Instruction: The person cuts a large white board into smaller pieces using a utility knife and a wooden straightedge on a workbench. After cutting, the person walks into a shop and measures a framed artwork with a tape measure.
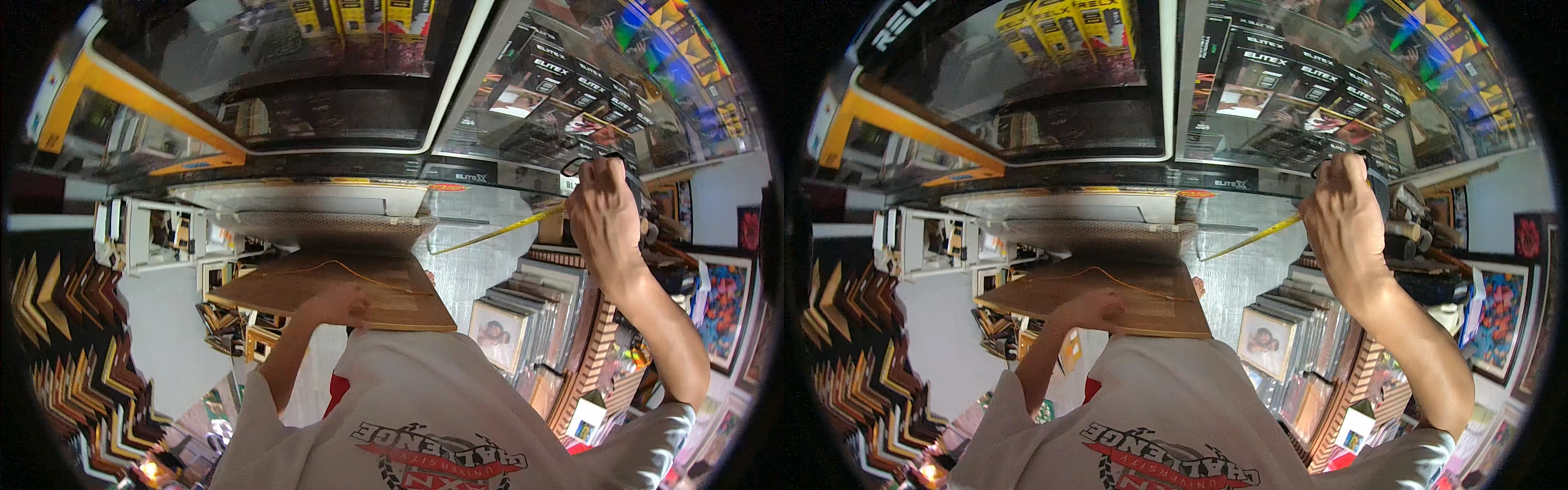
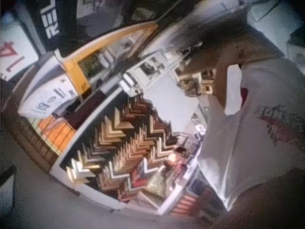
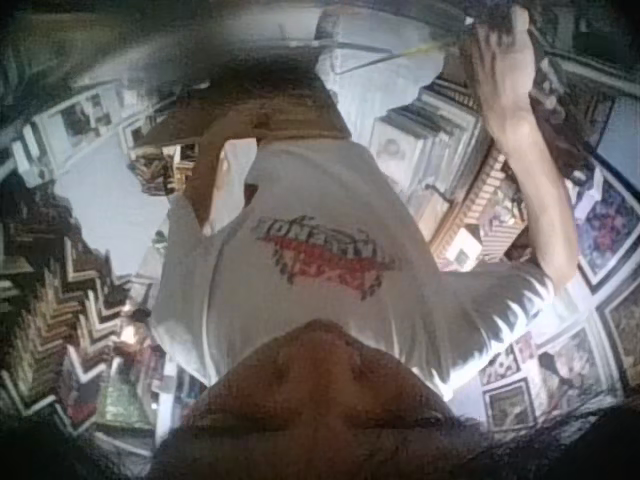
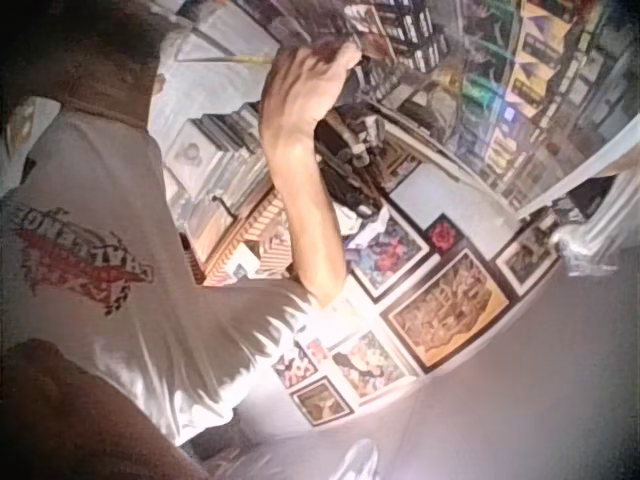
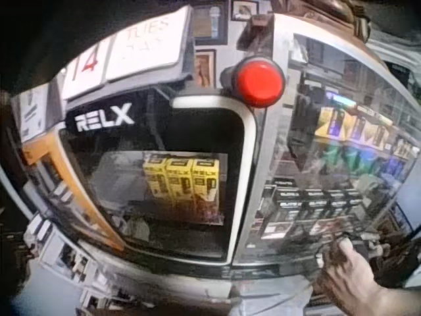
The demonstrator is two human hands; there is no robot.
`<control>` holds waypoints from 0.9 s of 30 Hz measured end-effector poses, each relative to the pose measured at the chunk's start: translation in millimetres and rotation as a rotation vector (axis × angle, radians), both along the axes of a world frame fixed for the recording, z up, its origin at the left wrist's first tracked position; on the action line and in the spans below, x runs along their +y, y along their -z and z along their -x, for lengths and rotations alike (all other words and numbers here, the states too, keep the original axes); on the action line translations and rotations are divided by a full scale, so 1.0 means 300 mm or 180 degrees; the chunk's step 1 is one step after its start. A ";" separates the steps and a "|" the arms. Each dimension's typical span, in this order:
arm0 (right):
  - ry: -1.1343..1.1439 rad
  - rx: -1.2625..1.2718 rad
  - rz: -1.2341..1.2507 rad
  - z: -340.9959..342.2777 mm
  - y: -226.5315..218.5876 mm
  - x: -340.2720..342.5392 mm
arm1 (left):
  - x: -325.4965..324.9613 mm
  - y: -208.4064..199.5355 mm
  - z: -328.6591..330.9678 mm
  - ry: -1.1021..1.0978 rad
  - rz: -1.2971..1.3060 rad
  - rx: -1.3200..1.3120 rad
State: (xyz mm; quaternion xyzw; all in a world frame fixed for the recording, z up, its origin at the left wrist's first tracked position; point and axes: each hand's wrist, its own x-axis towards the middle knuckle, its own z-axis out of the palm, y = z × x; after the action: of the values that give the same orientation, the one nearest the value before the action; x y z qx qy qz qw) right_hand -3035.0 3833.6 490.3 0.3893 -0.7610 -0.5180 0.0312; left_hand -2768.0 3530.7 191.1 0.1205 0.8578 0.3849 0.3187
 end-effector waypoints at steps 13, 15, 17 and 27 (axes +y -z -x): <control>0.0205 0.0220 0.0171 -0.082 -0.061 -0.055 | -0.136 0.436 0.319 -0.0676 0.2470 0.0696; 0.0259 0.0304 0.0081 -0.092 -0.079 -0.056 | -0.138 0.456 0.298 -0.0582 0.2425 0.0728; 0.0185 0.0444 0.0062 -0.100 -0.096 -0.059 | -0.163 0.480 0.262 -0.0326 0.2360 0.0792; 0.0044 0.0498 -0.0013 -0.132 -0.131 -0.162 | -0.185 0.644 0.026 0.0564 0.1462 -0.0176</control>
State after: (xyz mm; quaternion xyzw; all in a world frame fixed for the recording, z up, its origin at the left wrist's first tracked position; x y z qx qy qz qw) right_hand -2995.4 3785.0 529.6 0.3425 -0.7579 -0.5486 0.0863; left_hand -2775.8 3475.1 -2.2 0.1091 0.8998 0.1535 0.3935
